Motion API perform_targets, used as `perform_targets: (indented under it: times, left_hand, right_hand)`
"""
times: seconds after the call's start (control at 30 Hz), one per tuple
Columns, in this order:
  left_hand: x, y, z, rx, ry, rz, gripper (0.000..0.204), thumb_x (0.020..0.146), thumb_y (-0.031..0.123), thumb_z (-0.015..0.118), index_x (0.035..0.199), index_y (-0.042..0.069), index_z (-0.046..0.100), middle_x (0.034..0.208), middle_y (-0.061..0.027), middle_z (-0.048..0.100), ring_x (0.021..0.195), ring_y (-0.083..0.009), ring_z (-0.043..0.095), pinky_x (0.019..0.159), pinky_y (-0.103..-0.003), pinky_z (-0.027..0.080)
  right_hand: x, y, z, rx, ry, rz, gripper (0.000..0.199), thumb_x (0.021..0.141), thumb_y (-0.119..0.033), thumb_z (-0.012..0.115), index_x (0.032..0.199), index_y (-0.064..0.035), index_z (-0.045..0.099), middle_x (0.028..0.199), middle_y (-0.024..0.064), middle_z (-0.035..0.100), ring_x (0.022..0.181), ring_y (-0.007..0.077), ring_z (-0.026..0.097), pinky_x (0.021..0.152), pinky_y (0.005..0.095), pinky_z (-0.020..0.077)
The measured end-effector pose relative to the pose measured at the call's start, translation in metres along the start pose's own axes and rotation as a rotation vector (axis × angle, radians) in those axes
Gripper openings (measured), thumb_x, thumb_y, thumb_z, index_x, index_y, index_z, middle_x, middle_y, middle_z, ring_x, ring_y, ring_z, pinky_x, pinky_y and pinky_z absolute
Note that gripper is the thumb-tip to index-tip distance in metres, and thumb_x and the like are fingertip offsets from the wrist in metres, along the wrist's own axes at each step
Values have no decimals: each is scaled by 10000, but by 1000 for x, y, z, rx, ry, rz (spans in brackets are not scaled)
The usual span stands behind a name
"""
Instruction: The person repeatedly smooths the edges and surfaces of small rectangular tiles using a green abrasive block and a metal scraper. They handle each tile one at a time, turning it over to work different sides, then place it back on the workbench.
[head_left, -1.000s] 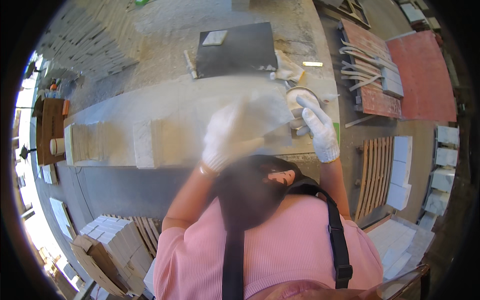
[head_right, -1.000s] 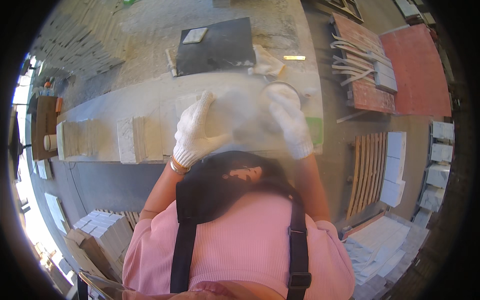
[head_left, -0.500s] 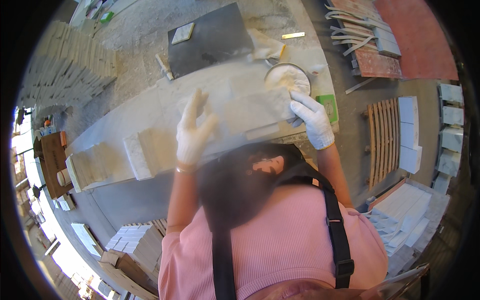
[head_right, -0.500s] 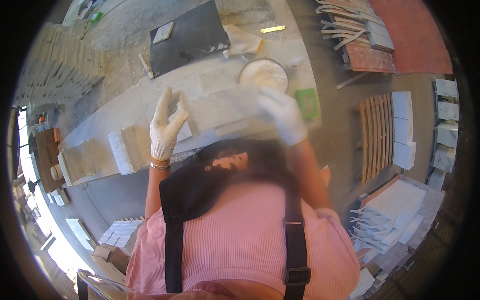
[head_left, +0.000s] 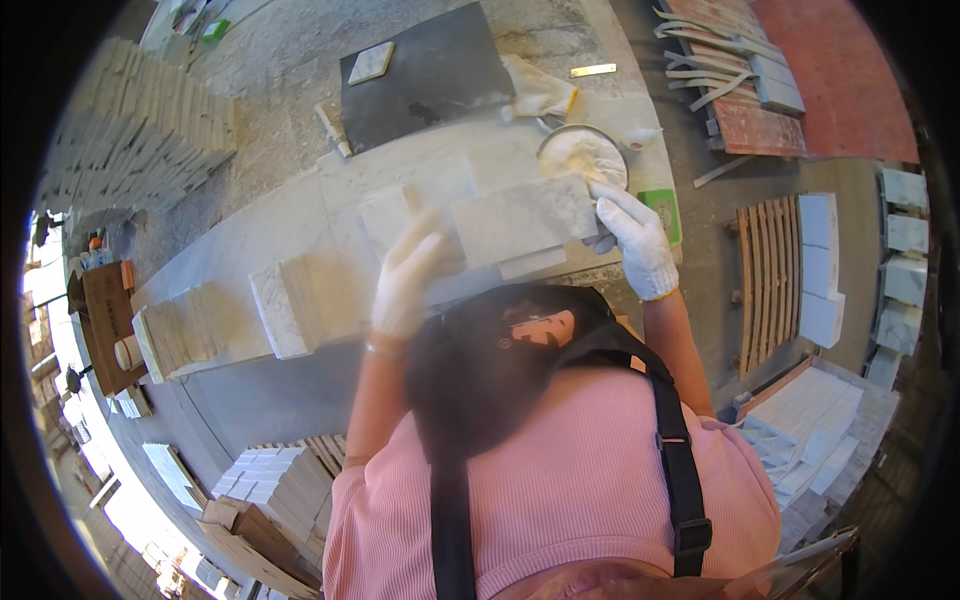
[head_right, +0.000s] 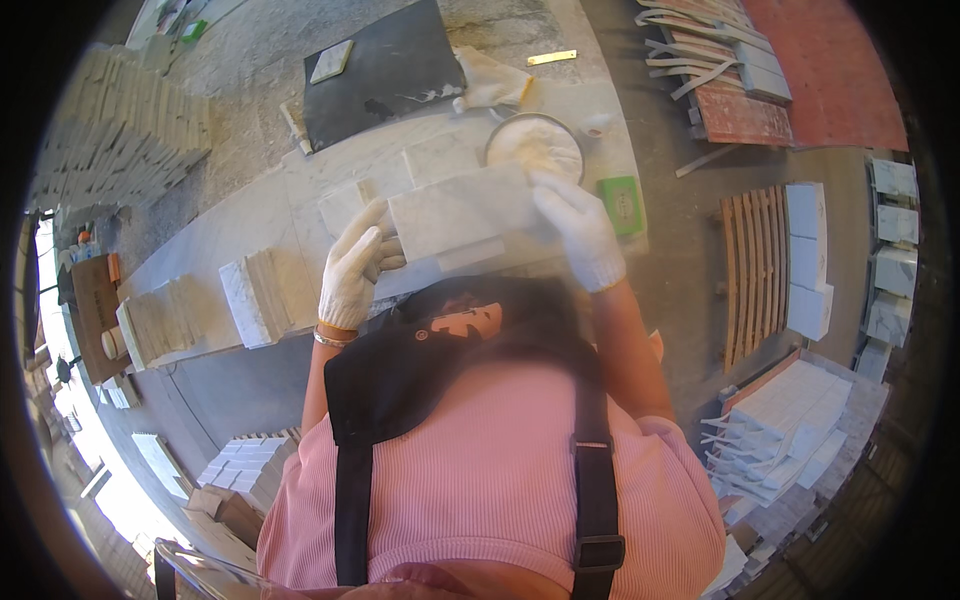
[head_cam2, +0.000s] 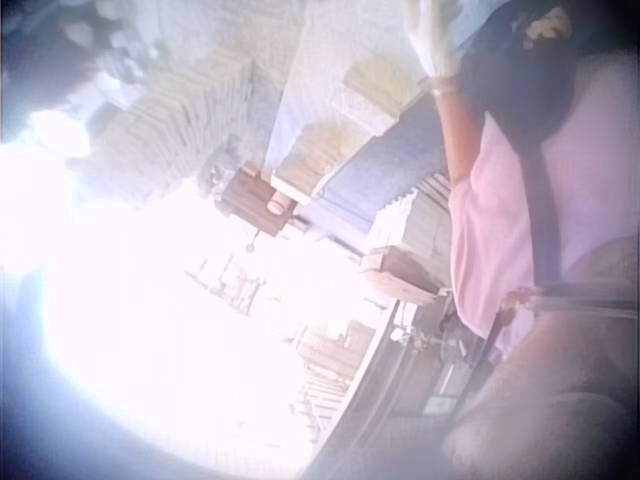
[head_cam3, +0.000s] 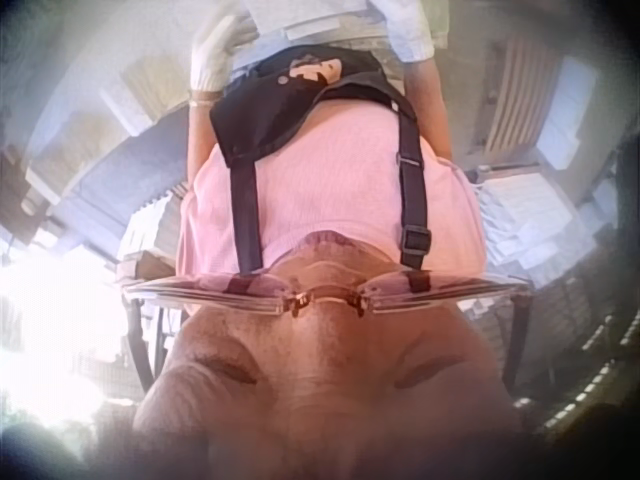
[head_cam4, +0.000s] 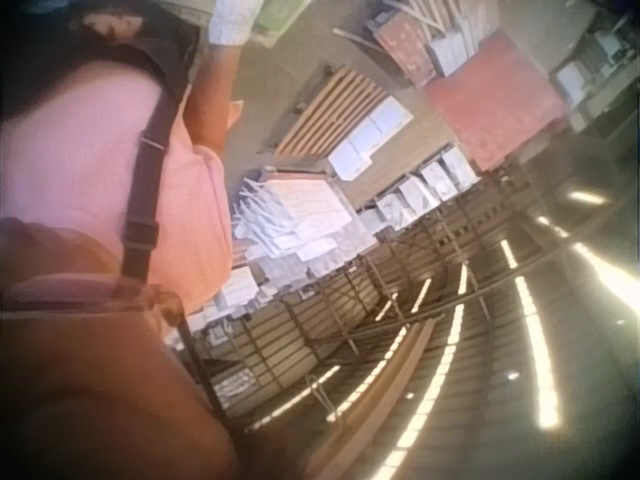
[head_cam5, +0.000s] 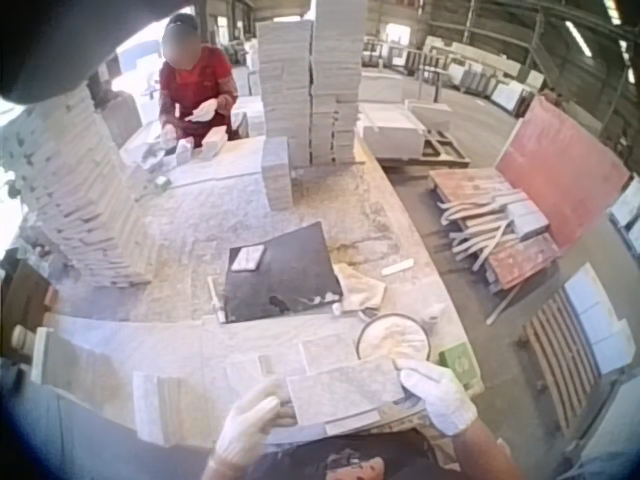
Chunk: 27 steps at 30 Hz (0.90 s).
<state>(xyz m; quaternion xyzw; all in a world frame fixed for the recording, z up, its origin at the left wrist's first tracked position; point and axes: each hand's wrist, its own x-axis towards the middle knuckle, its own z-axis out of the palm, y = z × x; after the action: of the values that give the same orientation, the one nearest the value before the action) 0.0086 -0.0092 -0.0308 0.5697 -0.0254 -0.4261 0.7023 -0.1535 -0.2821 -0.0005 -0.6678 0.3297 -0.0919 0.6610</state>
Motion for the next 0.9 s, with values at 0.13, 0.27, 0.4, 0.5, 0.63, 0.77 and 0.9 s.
perform_targets:
  times: [0.13,0.27,0.4,0.5,0.63,0.77,0.9]
  left_hand:
    - [5,2,8,-37,-21,-42,573,1040,282,563,1510,-28,458,1264,-187,667,974,-253,689,827,-367,563]
    - [7,10,16,-28,-53,-65,501,1020,297,603,1402,-25,574,1148,-121,702,883,-186,666,767,-341,555]
    - [1,17,18,120,-45,-50,331,974,288,677,1148,7,683,988,-31,689,842,-117,632,738,-271,522]
    - [-15,17,6,-19,46,6,313,945,254,712,1132,5,685,989,-37,700,849,-115,637,729,-265,510]
    - [-49,15,-33,-142,308,136,300,957,222,693,1162,4,664,996,-51,702,851,-132,648,730,-274,515]
    - [-82,6,-83,-322,673,268,263,992,188,662,1190,16,646,1019,-57,707,847,-162,670,721,-304,533]
    - [-116,-6,-134,-332,919,351,255,1030,187,627,1232,32,629,1065,-63,708,907,-194,700,755,-359,572]
  right_hand:
    - [-3,-5,2,0,-6,44,410,1027,-209,583,1374,3,630,975,51,712,774,133,669,640,262,505]
    - [-1,-14,6,-46,6,0,391,1014,-191,601,1351,2,650,994,47,716,803,124,658,658,266,509]
    - [4,-28,14,-101,-55,-97,377,1013,-183,597,1334,2,664,1053,65,708,838,121,647,678,266,510]
    - [8,-39,23,-172,-148,-211,393,1020,-185,581,1360,2,643,1113,87,698,850,134,653,698,265,506]
    - [11,-48,31,31,-228,-58,433,1036,-187,551,1416,18,583,1137,120,689,854,161,666,717,267,501]
    - [20,-43,27,26,-244,-50,460,1055,-212,535,1442,36,547,1102,121,683,830,156,644,688,256,485]
    - [25,-36,19,11,-197,-40,444,1043,-193,537,1436,10,569,1082,98,692,838,149,647,688,255,488]
